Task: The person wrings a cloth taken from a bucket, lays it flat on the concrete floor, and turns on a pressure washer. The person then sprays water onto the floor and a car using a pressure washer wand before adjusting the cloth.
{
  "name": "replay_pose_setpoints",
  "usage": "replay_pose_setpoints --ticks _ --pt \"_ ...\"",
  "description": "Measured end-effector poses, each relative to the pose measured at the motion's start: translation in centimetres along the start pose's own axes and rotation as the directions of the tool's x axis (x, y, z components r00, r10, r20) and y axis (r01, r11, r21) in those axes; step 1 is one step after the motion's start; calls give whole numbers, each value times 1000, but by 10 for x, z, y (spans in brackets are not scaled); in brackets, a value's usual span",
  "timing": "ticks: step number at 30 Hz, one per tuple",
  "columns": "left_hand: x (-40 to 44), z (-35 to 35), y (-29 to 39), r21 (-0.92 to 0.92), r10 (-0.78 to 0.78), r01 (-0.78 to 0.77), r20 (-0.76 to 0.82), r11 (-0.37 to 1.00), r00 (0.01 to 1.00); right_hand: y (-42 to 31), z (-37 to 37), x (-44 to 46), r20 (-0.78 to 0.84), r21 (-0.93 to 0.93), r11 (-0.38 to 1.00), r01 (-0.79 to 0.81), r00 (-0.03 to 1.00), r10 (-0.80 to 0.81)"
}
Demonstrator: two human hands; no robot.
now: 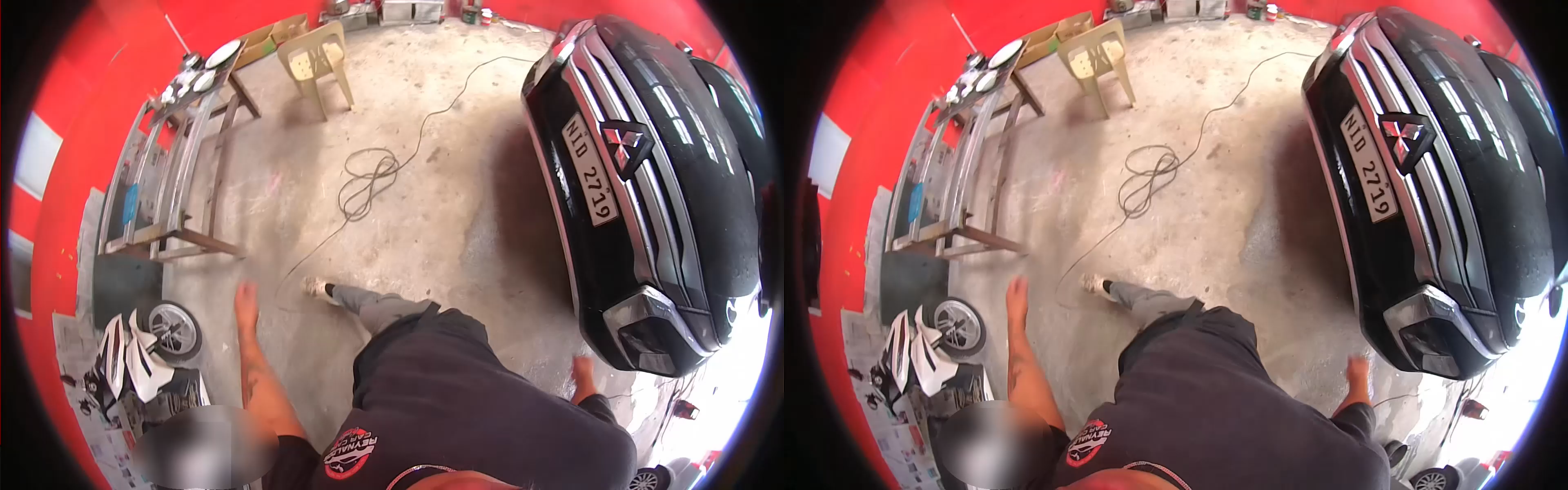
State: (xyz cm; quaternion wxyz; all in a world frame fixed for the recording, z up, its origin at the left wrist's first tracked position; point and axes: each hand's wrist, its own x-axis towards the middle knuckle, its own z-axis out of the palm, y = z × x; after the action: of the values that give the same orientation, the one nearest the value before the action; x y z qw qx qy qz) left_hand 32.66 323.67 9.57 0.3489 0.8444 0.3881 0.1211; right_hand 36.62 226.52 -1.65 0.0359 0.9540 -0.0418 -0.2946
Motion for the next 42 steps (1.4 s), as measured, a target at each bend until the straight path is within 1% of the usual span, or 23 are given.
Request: replay_pose_setpoints --ticks 1,2,3,4,5,6,8,10,11,12,14,15,16,17,19,21,23,26,30,36,38,41,42 --pt "24 26 70 -108 148 -152 -45 982 988 -12 3 -55 232 132 944 -304 935 269" --pt "20 40 166 -88 158 -159 -15 983 987 14 81 -90 -114 -290 952 100 984 -138" --pt "8 62 230 -144 285 -272 76 951 956 9 77 -99 306 -220 944 247 936 -174" --pt "-7 84 280 -359 408 -312 232 879 883 -8 78 -111 352 261 965 -20 933 -76" --pt "-26 124 302 -602 519 -245 335 760 787 -39 82 -108 417 455 871 -188 909 -21" --pt "-61 140 328 -450 716 -569 292 688 634 -78 74 -109 478 603 714 -356 878 34" --pt "-123 141 360 -490 783 -652 557 579 276 -132 77 -71 313 675 687 -269 948 62" --pt "-159 168 326 -451 570 -473 809 757 141 -182 59 -52 15 849 524 -68 994 104" --pt "-167 201 273 -448 561 -477 819 757 120 -226 -3 -58 -59 916 401 -16 983 173" --pt "-173 210 227 -368 505 -570 858 734 97 -252 -56 -77 -126 896 440 52 982 142" --pt "-168 225 118 15 4 -631 1000 776 29 -267 -105 -111 -165 902 421 97 978 128" --pt "-145 257 -7 -24 -75 -591 987 806 -143 -261 -112 -127 -145 926 368 83 979 144" --pt "-133 232 -52 -177 181 -486 983 856 -39 -254 -107 -142 -126 948 311 69 978 168" --pt "-109 219 -83 291 -427 -644 902 707 -62 -242 -90 -154 -102 951 309 20 962 252" --pt "-96 186 -135 118 -241 -911 970 394 21 -212 -36 -178 -47 949 304 -78 922 385" --pt "-77 187 -98 553 -508 -530 826 643 244 -183 25 -208 49 859 423 -288 869 493" --pt "-101 193 -15 582 -501 -363 813 728 298 -163 57 -232 187 820 382 -427 830 526" --pt "-156 218 82 416 -366 -362 908 834 202 -133 94 -265 282 840 274 -468 808 517" --pt "-279 262 192 81 -142 -438 984 895 -109 -78 165 -275 298 917 55 -395 770 564" --pt "-484 289 335 -403 167 -295 790 866 -589 -32 221 -308 368 924 -336 -180 649 666" --pt "-532 305 361 -455 144 -344 749 821 -646 -44 212 -324 328 921 -381 -79 686 650" --pt "-585 394 368 -307 -424 -874 782 378 -457 -63 209 -330 351 924 -347 -164 722 595" --pt "-607 398 380 -356 -449 -879 760 316 -470 -55 194 -336 401 902 -372 -220 746 531"
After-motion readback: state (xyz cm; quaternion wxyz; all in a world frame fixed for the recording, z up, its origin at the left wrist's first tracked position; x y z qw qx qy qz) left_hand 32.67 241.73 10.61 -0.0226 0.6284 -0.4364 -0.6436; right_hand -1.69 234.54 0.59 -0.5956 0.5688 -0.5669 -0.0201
